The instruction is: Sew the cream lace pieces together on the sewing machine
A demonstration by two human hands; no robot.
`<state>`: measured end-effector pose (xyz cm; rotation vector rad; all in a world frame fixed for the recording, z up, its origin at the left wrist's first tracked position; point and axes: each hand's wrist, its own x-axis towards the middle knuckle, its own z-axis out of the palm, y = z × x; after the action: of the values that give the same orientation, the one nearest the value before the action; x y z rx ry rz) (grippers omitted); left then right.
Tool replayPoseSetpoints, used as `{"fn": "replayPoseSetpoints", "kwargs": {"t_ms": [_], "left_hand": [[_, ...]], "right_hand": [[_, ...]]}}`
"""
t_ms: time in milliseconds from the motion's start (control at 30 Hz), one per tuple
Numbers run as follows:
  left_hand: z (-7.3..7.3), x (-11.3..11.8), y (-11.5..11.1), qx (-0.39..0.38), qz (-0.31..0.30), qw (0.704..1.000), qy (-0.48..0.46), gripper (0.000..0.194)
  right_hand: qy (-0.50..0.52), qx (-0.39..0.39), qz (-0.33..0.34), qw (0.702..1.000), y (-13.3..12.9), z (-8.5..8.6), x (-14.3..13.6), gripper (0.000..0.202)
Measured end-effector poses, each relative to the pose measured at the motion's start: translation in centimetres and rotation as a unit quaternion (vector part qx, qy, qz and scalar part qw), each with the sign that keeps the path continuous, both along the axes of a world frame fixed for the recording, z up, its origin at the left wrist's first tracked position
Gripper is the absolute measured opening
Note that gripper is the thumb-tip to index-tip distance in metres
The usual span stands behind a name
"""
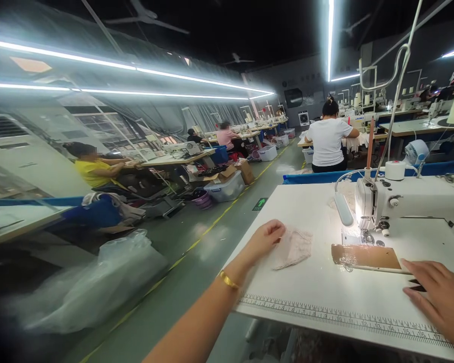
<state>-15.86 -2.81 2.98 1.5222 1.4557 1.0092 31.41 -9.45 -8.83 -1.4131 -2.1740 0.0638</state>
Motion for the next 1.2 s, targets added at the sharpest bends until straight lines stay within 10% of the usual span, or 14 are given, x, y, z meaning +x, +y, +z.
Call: {"fn": "replayPoseSetpoints", "kwargs": {"t_ms": [100, 300, 433, 600, 767, 900, 1033, 1200], "left_hand": [[3.0, -0.6, -0.6, 0.002, 0.012, 0.997, -0.081, 0.04], [7.5, 4.0, -4.9, -0.064, -0.117, 0.963, -0.233, 0.037], [6.6, 8.1, -6.8, -0.13, -0.173, 0.928, -0.304, 0.031], [2.2, 10.8, -5.7, -0.167, -0.107, 0.917, -0.346, 0.039], [-2.1, 12.9, -3.4, -0.16, -0.134, 0.953, -0.219, 0.05], [-3.2, 13.9, -1.7, -0.046, -0.136, 0.988, 0.061, 0.027], [-3.3, 14.2, -1.2, 0.164, -0.176, 0.915, 0.323, 0.026], [-3.6, 14.7, -0.9, 0.309, -0.331, 0.787, 0.419, 0.032]], "right_hand": [[0.0, 0.048, 0.004, 0.999, 0.0, 0.6, 0.3, 0.051], [0.18, -0.107, 0.106, 0.972, -1.5, 8.2, -11.5, 0.057], [0.307, -0.252, 0.241, 0.886, -1.5, 10.7, -16.4, 0.066], [0.408, -0.425, 0.272, 0.761, -1.1, 9.9, -14.9, 0.045], [0.224, -0.41, 0.153, 0.871, 1.8, 9.4, -9.5, 0.037], [0.149, -0.344, 0.036, 0.926, 4.5, 9.5, -6.5, 0.022], [0.088, -0.278, 0.003, 0.957, 4.8, 9.0, -5.8, 0.022], [0.055, -0.225, -0.059, 0.971, 3.9, 8.5, -4.4, 0.031]]}}
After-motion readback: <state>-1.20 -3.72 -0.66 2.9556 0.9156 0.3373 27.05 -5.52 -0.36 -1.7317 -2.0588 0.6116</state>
